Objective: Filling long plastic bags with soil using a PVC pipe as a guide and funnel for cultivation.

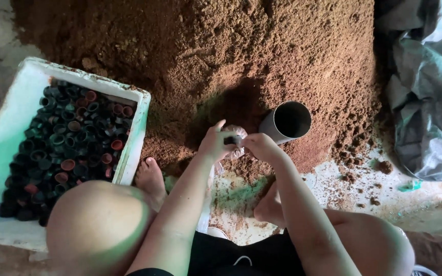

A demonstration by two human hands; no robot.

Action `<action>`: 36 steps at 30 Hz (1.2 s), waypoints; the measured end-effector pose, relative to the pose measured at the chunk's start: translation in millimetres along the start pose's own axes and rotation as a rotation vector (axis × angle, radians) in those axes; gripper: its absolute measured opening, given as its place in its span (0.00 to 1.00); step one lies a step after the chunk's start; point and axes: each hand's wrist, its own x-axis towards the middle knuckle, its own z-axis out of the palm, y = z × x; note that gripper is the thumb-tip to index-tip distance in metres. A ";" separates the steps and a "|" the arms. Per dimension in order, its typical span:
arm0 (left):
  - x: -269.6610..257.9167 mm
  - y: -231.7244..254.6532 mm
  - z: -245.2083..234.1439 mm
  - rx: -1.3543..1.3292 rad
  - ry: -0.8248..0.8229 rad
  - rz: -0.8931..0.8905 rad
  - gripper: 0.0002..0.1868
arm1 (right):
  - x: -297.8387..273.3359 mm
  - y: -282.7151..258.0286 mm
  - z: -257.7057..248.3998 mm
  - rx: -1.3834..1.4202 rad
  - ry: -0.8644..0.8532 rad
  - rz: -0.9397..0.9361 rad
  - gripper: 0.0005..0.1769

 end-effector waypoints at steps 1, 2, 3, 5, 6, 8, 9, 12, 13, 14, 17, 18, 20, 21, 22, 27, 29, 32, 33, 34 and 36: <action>-0.5 -3.1 0.6 0.000 0.000 -0.004 0.26 | 1.3 3.3 2.8 0.000 -0.004 0.001 0.14; -1.0 -6.1 1.2 -0.028 0.005 0.028 0.26 | 2.6 6.6 5.5 0.230 0.030 0.024 0.13; -1.0 -9.0 2.0 -0.054 0.008 0.062 0.27 | 3.6 10.4 8.2 0.463 0.068 0.049 0.12; -0.2 -8.8 4.5 -0.056 0.000 0.039 0.27 | 13.9 31.1 18.2 0.491 0.124 0.040 0.12; 0.9 -8.0 5.2 -0.060 -0.006 0.018 0.26 | 19.1 40.7 22.4 0.516 0.182 0.029 0.12; 7.2 -17.4 13.9 -0.052 0.003 0.004 0.25 | 31.3 52.4 36.5 0.240 0.259 0.062 0.15; 9.5 -21.3 20.4 -0.049 0.006 -0.014 0.25 | 35.6 60.1 42.8 -0.040 0.331 0.102 0.18; 6.8 -20.6 15.3 -0.059 0.006 -0.001 0.25 | 17.0 46.4 59.0 -0.315 0.663 -0.156 0.13; 7.9 -22.1 17.1 -0.058 0.006 0.002 0.25 | 12.4 44.0 58.8 -0.314 0.666 -0.156 0.13; 8.9 -23.6 18.6 -0.051 -0.001 0.012 0.27 | 7.9 41.5 58.6 -0.386 0.724 -0.248 0.09; 3.9 -22.2 16.6 -0.045 -0.013 0.008 0.29 | 4.8 45.3 57.7 -0.552 0.798 -0.507 0.07; 2.4 -19.6 15.4 -0.049 -0.018 0.000 0.29 | 5.8 48.7 55.6 -0.648 0.816 -0.672 0.08; 6.0 -26.4 20.1 -0.050 -0.014 0.010 0.28 | 1.1 47.2 52.3 -0.634 0.810 -0.715 0.08; 7.2 -30.4 22.3 -0.052 -0.006 0.017 0.28 | -1.1 46.3 51.1 -0.619 0.800 -0.761 0.09; 6.9 -31.2 23.5 -0.052 -0.006 0.017 0.28 | -3.6 44.4 50.0 -0.619 0.799 -0.761 0.09; 8.4 -35.4 26.1 -0.081 0.011 0.020 0.28 | -8.1 39.0 44.1 -0.678 0.830 -0.843 0.06; 6.1 -33.0 22.8 -0.091 0.009 0.011 0.27 | -6.6 35.1 35.5 -0.707 0.791 -0.965 0.03; 6.4 -33.8 24.6 -0.104 0.009 0.006 0.26 | -6.0 23.7 33.9 -0.732 0.735 -1.125 0.07; 6.5 -35.7 25.6 -0.102 0.012 0.010 0.26 | -5.9 18.9 36.5 -0.726 0.721 -1.165 0.08; 8.1 -36.1 26.1 -0.102 0.012 0.009 0.26 | -4.6 19.7 34.5 -0.725 0.719 -1.166 0.08; 9.0 -36.5 28.5 -0.115 0.012 -0.002 0.27 | -3.8 22.4 30.9 -0.735 0.645 -1.212 0.07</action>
